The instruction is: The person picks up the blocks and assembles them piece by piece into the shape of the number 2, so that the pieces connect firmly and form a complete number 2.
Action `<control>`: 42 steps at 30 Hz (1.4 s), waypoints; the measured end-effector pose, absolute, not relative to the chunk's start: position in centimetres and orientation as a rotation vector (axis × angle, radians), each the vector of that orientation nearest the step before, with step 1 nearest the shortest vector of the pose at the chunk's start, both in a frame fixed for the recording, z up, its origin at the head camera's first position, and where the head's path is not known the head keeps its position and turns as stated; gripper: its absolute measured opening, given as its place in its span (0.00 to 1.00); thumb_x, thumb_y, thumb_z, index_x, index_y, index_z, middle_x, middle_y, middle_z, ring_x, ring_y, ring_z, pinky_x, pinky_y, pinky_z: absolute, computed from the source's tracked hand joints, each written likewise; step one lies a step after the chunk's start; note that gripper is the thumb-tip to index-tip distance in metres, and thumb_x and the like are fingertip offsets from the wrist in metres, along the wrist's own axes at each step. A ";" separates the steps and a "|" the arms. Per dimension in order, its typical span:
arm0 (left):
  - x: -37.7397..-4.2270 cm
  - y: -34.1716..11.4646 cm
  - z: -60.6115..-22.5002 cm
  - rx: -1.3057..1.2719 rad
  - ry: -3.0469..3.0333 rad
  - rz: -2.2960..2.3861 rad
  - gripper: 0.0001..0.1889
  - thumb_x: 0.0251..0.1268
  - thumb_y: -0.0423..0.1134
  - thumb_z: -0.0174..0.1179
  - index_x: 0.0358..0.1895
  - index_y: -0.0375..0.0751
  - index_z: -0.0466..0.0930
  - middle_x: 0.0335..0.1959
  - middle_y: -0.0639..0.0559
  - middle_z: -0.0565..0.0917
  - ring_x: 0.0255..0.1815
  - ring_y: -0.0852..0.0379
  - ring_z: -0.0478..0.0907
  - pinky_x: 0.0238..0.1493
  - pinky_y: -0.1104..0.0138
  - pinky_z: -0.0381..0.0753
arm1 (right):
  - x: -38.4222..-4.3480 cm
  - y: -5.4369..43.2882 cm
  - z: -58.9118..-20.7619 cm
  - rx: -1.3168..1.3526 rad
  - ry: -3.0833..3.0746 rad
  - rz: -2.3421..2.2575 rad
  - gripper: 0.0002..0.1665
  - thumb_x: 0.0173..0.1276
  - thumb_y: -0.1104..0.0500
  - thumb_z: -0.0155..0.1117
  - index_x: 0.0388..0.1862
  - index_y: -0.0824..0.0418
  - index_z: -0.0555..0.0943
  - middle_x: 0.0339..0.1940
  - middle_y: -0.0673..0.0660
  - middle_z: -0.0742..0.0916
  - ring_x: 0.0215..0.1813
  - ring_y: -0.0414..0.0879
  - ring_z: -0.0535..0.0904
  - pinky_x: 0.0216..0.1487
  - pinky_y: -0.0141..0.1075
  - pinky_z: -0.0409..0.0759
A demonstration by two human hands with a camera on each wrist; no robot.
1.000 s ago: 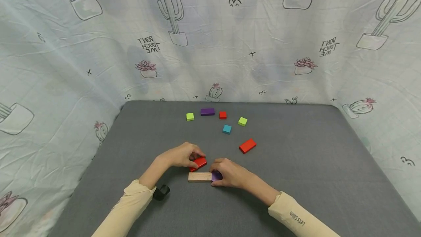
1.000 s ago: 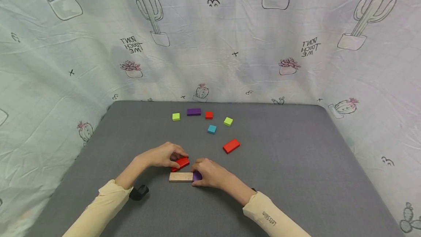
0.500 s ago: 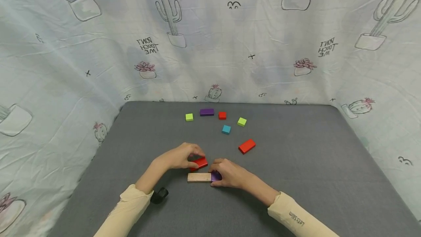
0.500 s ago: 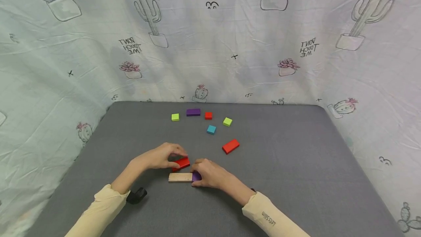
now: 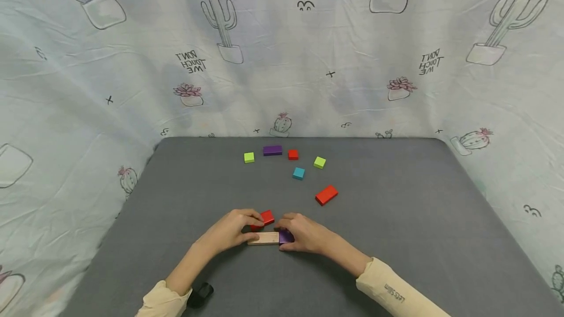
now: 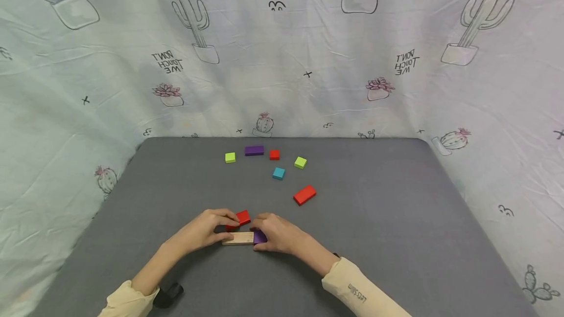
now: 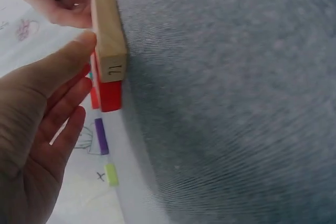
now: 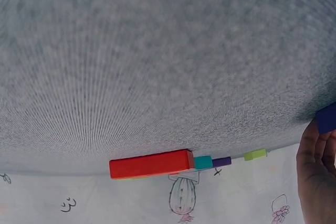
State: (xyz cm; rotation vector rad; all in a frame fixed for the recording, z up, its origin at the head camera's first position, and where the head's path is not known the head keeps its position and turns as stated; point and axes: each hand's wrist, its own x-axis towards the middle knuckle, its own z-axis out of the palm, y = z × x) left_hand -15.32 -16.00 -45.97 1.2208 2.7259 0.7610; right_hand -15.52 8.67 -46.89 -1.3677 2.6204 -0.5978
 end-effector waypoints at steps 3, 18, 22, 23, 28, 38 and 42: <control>-15.2 -16.1 -46.2 1.201 2.719 0.790 0.14 0.55 0.39 0.70 0.45 0.37 0.86 0.47 0.52 0.83 0.48 0.55 0.80 0.47 0.65 0.80 | -15.5 8.7 -46.9 -1.374 2.624 -0.597 0.26 0.60 0.49 0.72 0.53 0.61 0.80 0.45 0.52 0.83 0.40 0.35 0.75 0.42 0.24 0.75; -15.1 -15.9 -46.0 1.099 2.765 0.767 0.17 0.53 0.40 0.71 0.46 0.37 0.86 0.47 0.51 0.82 0.48 0.53 0.80 0.47 0.63 0.81 | -15.2 8.9 -46.8 -1.332 2.609 -0.655 0.28 0.61 0.52 0.71 0.57 0.62 0.77 0.51 0.54 0.83 0.48 0.39 0.78 0.48 0.30 0.78; -15.0 -16.0 -46.2 1.090 2.780 0.783 0.16 0.53 0.39 0.71 0.45 0.37 0.86 0.47 0.52 0.82 0.48 0.54 0.80 0.47 0.63 0.80 | -15.2 8.9 -47.0 -1.342 2.630 -0.684 0.30 0.59 0.51 0.73 0.57 0.62 0.77 0.50 0.54 0.83 0.47 0.39 0.77 0.47 0.29 0.78; -15.0 -16.0 -46.2 1.087 2.780 0.791 0.16 0.53 0.39 0.71 0.45 0.37 0.86 0.47 0.52 0.82 0.48 0.54 0.80 0.47 0.62 0.80 | -15.2 8.9 -47.1 -1.349 2.638 -0.692 0.30 0.59 0.50 0.73 0.57 0.62 0.78 0.49 0.54 0.83 0.46 0.39 0.77 0.47 0.29 0.78; -14.9 -16.0 -46.4 1.086 2.777 0.821 0.16 0.53 0.39 0.71 0.45 0.37 0.86 0.47 0.51 0.83 0.48 0.53 0.80 0.47 0.62 0.80 | -15.9 8.4 -46.7 -1.408 2.708 -0.763 0.23 0.63 0.50 0.69 0.52 0.61 0.81 0.47 0.53 0.81 0.46 0.42 0.76 0.48 0.32 0.78; -14.9 -16.2 -46.5 1.091 2.751 0.859 0.15 0.53 0.37 0.71 0.45 0.37 0.86 0.47 0.49 0.83 0.49 0.51 0.80 0.49 0.62 0.80 | -19.6 5.5 -45.3 -1.489 2.479 -0.637 0.23 0.63 0.56 0.69 0.56 0.64 0.79 0.55 0.57 0.82 0.57 0.48 0.76 0.58 0.37 0.74; -14.9 -16.1 -46.6 1.102 2.750 0.873 0.15 0.53 0.36 0.71 0.45 0.36 0.86 0.48 0.48 0.82 0.50 0.50 0.80 0.49 0.62 0.80 | -20.8 4.6 -45.0 -1.531 2.417 -0.557 0.15 0.61 0.60 0.70 0.47 0.61 0.83 0.44 0.53 0.85 0.46 0.43 0.79 0.51 0.31 0.76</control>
